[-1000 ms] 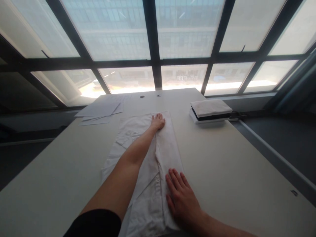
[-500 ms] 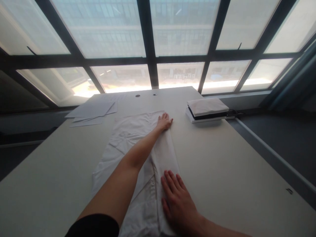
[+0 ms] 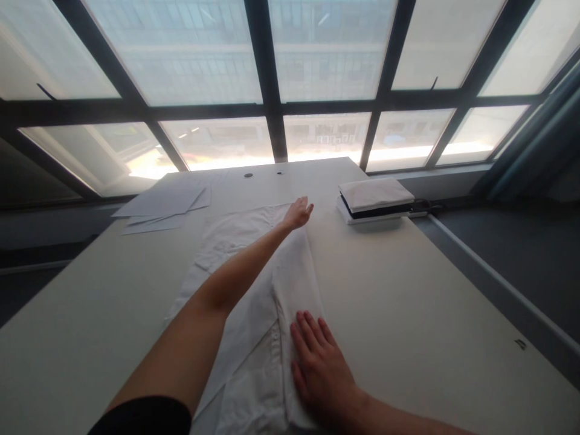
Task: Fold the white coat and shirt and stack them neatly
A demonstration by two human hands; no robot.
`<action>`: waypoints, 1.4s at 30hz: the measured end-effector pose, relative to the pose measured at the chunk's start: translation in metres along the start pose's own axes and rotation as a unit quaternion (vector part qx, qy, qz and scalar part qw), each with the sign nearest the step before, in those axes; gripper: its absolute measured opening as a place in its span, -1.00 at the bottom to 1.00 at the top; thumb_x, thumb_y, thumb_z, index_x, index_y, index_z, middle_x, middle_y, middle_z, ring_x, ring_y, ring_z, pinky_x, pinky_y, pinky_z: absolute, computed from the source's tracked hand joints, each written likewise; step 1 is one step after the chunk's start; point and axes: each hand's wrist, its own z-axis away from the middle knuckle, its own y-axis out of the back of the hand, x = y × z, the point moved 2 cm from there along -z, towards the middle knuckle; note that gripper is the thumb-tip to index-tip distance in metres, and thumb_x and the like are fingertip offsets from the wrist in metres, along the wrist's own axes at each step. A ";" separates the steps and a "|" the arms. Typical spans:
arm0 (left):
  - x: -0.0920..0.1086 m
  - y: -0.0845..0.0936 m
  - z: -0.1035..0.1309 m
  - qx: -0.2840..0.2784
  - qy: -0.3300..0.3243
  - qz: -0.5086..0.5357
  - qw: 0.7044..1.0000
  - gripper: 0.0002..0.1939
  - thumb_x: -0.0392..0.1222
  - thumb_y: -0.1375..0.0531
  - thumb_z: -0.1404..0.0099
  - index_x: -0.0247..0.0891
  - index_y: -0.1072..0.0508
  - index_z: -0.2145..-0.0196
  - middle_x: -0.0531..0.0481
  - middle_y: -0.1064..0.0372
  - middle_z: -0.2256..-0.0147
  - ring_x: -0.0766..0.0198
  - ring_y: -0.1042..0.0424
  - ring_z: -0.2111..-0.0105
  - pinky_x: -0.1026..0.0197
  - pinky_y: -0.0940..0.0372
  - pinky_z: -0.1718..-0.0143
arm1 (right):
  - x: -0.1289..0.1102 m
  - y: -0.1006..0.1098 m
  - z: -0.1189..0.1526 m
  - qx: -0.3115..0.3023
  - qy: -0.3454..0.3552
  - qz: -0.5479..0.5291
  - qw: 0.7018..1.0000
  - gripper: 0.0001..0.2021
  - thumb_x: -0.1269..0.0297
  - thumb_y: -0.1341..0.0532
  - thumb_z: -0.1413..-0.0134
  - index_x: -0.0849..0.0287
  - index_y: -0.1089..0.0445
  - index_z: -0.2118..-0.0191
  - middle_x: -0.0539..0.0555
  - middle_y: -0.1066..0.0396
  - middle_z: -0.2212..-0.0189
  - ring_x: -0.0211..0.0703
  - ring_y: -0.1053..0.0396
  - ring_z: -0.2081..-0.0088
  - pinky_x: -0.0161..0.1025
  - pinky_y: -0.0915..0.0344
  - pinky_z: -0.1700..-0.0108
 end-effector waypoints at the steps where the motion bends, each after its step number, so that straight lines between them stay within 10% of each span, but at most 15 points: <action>1: 0.007 -0.004 0.017 0.006 -0.015 -0.006 1.000 -0.29 0.12 0.29 -0.48 -0.44 0.03 -0.38 -0.23 0.13 -0.39 0.06 0.16 -0.39 0.05 0.15 -0.36 | 0.000 0.000 0.000 0.003 0.000 -0.001 1.000 -0.29 0.31 -0.11 -0.18 0.22 0.06 -0.42 0.14 0.31 -0.43 0.04 0.32 -0.43 0.03 0.25 -0.41; 9: 0.036 -0.050 0.139 -0.013 -0.021 -0.055 0.998 -0.15 0.25 0.21 -0.41 -0.53 0.05 -0.37 -0.35 0.29 -0.41 -0.07 0.34 -0.41 -0.04 0.29 -0.38 | -0.001 0.002 0.000 0.006 -0.005 -0.016 1.000 -0.36 0.26 -0.06 -0.26 0.25 0.02 -0.41 0.16 0.27 -0.43 0.02 0.32 -0.43 0.05 0.24 -0.41; 33: 0.040 -0.044 0.140 0.036 -0.019 -0.014 0.999 -0.30 0.02 0.10 -0.43 -0.57 -0.02 -0.34 -0.38 0.16 -0.38 -0.01 0.19 -0.40 0.02 0.24 -0.36 | -0.002 -0.020 0.038 -0.014 -0.058 -0.013 0.998 -0.32 0.04 0.06 -0.36 0.37 0.12 -0.43 0.24 0.45 -0.42 0.09 0.49 -0.42 0.08 0.33 -0.41; 42: 0.030 -0.042 0.132 0.100 0.040 0.250 0.962 -0.46 -0.20 -0.02 -0.37 -0.47 -0.26 -0.25 -0.31 -0.07 -0.32 0.07 0.02 -0.36 0.05 0.21 -0.37 | 0.035 0.003 -0.066 0.029 -0.139 0.043 0.989 -0.34 0.21 0.08 -0.31 0.53 0.08 -0.39 0.34 0.23 -0.41 0.10 0.30 -0.43 0.05 0.27 -0.39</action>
